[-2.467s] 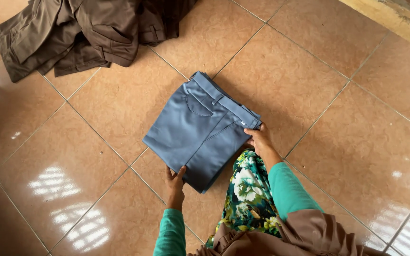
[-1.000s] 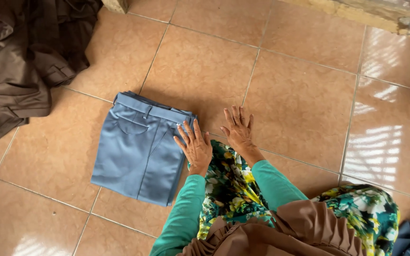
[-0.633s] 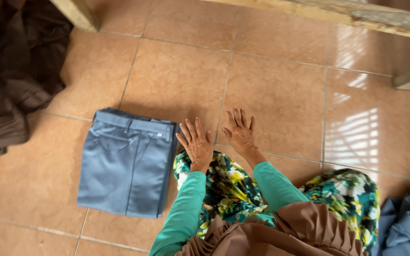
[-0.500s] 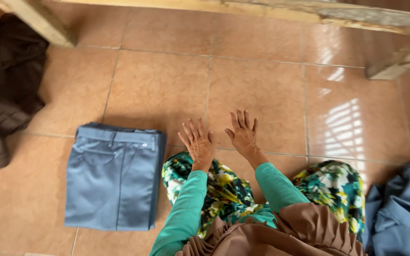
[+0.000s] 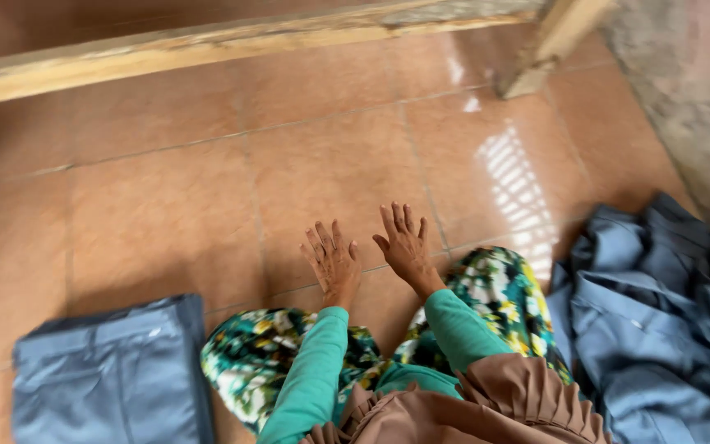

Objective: The person is folding blue trousers on a tiled floor and stacking them neatly.

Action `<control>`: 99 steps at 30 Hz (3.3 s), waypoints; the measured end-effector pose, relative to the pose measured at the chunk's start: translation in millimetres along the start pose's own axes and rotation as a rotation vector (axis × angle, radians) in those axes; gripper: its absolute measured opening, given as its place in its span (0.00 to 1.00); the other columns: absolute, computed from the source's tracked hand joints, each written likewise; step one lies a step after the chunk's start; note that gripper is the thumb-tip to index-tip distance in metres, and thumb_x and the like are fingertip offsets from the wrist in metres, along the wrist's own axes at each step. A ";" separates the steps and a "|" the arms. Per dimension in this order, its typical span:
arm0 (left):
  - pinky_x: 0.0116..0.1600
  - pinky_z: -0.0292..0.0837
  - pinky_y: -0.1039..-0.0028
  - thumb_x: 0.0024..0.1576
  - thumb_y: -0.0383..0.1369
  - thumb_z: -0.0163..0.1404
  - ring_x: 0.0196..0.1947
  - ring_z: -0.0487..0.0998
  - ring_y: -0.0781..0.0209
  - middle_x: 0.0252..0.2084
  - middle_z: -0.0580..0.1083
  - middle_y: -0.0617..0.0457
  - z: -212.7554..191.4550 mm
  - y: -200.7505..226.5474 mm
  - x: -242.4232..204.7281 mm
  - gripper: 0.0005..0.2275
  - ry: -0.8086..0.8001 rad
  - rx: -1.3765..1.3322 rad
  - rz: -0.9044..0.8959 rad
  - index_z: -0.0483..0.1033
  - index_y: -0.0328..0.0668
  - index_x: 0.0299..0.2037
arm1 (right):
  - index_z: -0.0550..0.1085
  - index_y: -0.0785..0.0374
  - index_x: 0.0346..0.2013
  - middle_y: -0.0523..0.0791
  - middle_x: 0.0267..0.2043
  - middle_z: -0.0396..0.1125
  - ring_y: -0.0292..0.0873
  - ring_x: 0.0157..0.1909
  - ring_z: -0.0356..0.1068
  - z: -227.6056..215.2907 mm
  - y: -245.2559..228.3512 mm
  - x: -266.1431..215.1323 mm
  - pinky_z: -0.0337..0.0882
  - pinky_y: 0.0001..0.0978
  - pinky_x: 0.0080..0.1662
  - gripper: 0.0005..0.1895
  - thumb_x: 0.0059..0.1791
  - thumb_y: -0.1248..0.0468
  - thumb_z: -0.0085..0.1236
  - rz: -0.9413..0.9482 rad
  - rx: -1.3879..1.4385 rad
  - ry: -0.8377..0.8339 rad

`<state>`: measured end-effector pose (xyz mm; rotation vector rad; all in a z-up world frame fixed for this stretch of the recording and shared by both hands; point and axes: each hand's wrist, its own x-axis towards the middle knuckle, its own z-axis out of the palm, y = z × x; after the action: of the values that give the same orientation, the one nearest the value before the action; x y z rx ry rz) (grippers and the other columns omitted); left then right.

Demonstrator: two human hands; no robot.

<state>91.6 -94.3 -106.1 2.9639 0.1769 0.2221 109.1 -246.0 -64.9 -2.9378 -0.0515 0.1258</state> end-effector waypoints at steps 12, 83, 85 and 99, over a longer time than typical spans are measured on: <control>0.74 0.40 0.41 0.63 0.45 0.42 0.75 0.52 0.37 0.73 0.58 0.36 -30.1 287.9 -71.1 0.26 -0.179 -0.262 0.761 0.61 0.46 0.70 | 0.49 0.45 0.78 0.48 0.79 0.47 0.51 0.79 0.45 -30.5 256.0 -121.1 0.49 0.65 0.70 0.37 0.56 0.40 0.42 0.580 0.015 0.265; 0.56 0.78 0.63 0.61 0.31 0.51 0.48 0.77 0.57 0.55 0.66 0.53 1.1 303.5 23.4 0.07 -1.001 -1.563 -0.147 0.75 0.34 0.43 | 0.65 0.48 0.71 0.51 0.53 0.56 0.49 0.42 0.69 -130.6 322.7 -123.0 0.72 0.47 0.51 0.50 0.35 0.78 0.61 0.326 0.815 0.540; 0.56 0.78 0.66 0.60 0.31 0.51 0.46 0.76 0.61 0.48 0.70 0.56 24.8 291.5 18.1 0.06 -1.010 -1.510 -0.209 0.76 0.39 0.43 | 0.60 0.44 0.74 0.54 0.57 0.57 0.50 0.41 0.70 -109.7 316.0 -121.4 0.72 0.49 0.47 0.53 0.36 0.73 0.68 0.367 0.792 0.344; 0.51 0.81 0.58 0.55 0.30 0.56 0.39 0.79 0.56 0.33 0.71 0.51 48.0 285.2 12.0 0.06 -1.015 -1.524 -0.316 0.76 0.37 0.38 | 0.82 0.44 0.38 0.39 0.36 0.77 0.48 0.48 0.76 -106.2 334.0 -71.3 0.73 0.46 0.48 0.15 0.44 0.42 0.63 0.714 0.744 -0.094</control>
<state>141.0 -379.4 -102.4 1.2395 0.1887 -0.7944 56.1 -597.1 -22.5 -2.0808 0.8364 0.3048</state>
